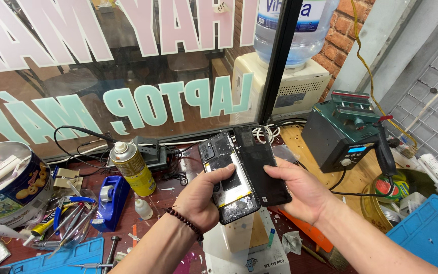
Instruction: The person uses an orange plastic card to pry and separate the back cover of a black smartphone. They repeatedly slide the card along the edges, lift the cover slightly, and reposition the phone to continue prying. The back cover is eventually removed, exposing the internal components.
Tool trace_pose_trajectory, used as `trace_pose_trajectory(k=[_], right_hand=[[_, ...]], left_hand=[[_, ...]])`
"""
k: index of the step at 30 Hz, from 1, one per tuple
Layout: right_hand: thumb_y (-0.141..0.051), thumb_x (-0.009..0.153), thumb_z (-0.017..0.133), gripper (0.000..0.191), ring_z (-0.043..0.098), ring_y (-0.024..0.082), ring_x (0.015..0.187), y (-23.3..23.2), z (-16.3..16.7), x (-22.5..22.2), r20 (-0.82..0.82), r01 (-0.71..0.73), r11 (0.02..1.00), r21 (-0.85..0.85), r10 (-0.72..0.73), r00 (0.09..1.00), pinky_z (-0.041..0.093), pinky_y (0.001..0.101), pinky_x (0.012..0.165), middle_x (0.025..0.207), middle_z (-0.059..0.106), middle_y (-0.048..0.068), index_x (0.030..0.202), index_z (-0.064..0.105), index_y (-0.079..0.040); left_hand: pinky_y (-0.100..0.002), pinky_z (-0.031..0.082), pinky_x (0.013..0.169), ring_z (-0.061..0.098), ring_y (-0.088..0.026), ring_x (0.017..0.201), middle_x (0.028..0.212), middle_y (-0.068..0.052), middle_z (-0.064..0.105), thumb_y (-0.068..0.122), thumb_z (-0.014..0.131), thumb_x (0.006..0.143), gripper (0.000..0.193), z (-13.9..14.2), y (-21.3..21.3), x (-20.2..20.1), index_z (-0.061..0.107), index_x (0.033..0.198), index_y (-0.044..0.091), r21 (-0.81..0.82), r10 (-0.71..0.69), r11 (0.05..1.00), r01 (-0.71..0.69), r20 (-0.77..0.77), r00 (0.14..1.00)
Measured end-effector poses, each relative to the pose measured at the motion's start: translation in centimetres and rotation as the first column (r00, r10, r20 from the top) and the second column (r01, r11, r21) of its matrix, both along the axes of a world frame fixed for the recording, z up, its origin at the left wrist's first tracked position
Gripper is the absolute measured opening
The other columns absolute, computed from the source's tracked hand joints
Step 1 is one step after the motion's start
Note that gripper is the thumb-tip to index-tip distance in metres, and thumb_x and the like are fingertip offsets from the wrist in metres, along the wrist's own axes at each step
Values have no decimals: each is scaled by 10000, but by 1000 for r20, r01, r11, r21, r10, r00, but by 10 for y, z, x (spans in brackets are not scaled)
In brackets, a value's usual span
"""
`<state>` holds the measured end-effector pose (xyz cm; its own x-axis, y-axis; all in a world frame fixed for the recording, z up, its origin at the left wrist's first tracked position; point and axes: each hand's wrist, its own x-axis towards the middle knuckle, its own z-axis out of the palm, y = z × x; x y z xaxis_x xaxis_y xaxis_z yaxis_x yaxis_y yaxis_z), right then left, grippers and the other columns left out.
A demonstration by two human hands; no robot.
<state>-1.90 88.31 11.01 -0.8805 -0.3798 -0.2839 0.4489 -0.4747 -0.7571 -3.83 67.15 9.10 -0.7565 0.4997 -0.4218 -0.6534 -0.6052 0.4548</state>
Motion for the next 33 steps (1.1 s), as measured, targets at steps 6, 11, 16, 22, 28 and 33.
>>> trace_pose_trajectory(k=[6, 11, 16, 22, 28, 33], right_hand=[[-146, 985, 517, 412, 685, 251, 1049, 6, -13, -7, -42, 198, 980, -13, -199, 979, 582, 391, 908, 1201, 686, 143, 1389, 558, -74], [-36, 987, 487, 528, 744, 313, 1024, 22, -5, -13, -36, 233, 901, 366, -236, 971, 589, 477, 876, 1255, 711, 216, 1486, 411, -192], [-37, 896, 547, 408, 726, 171, 871, 15, 0, -11, -186, 159, 836, 525, -69, 980, 578, 363, 789, 1099, 754, 112, 1279, 689, -33], [-146, 894, 683, 257, 704, 106, 861, -1, 3, -7, -321, 189, 727, 660, 45, 946, 554, 256, 775, 964, 805, 80, 1041, 813, 19], [-165, 894, 676, 264, 708, 113, 829, -4, 7, -2, -268, 151, 786, 599, 19, 963, 559, 269, 758, 939, 803, 86, 1024, 802, 28], [-152, 875, 710, 231, 694, 116, 803, -5, 6, -1, -262, 195, 750, 632, -30, 965, 556, 272, 732, 904, 786, 76, 985, 799, 30]], left_hand=[[-447, 618, 911, 745, -276, 951, 1056, -151, 752, 105, 646, 924, 225, 5, 2, 0, 653, 1125, 5, 29, 97, 995, -96, -63, 993], [-453, 616, 851, 737, -253, 888, 998, -119, 751, 80, 658, 879, 207, 13, -13, 8, 680, 1074, 14, -105, 22, 994, -33, -103, 994], [-469, 620, 843, 732, -248, 875, 989, -105, 740, 8, 673, 843, 224, 14, -10, 17, 673, 1067, 4, -165, -12, 986, -16, -164, 986], [-443, 615, 863, 731, -229, 889, 993, -83, 744, -34, 668, 817, 268, 10, -1, 21, 687, 1078, 27, -134, -34, 991, 6, -207, 978], [-445, 610, 855, 716, -226, 903, 994, -68, 728, -58, 668, 820, 291, 7, 1, 24, 663, 1091, 48, -140, -45, 990, 15, -213, 976], [-432, 603, 869, 718, -237, 919, 1010, -85, 726, -119, 620, 793, 350, 4, 4, 24, 642, 1102, 43, -134, -66, 990, 31, -264, 962]])
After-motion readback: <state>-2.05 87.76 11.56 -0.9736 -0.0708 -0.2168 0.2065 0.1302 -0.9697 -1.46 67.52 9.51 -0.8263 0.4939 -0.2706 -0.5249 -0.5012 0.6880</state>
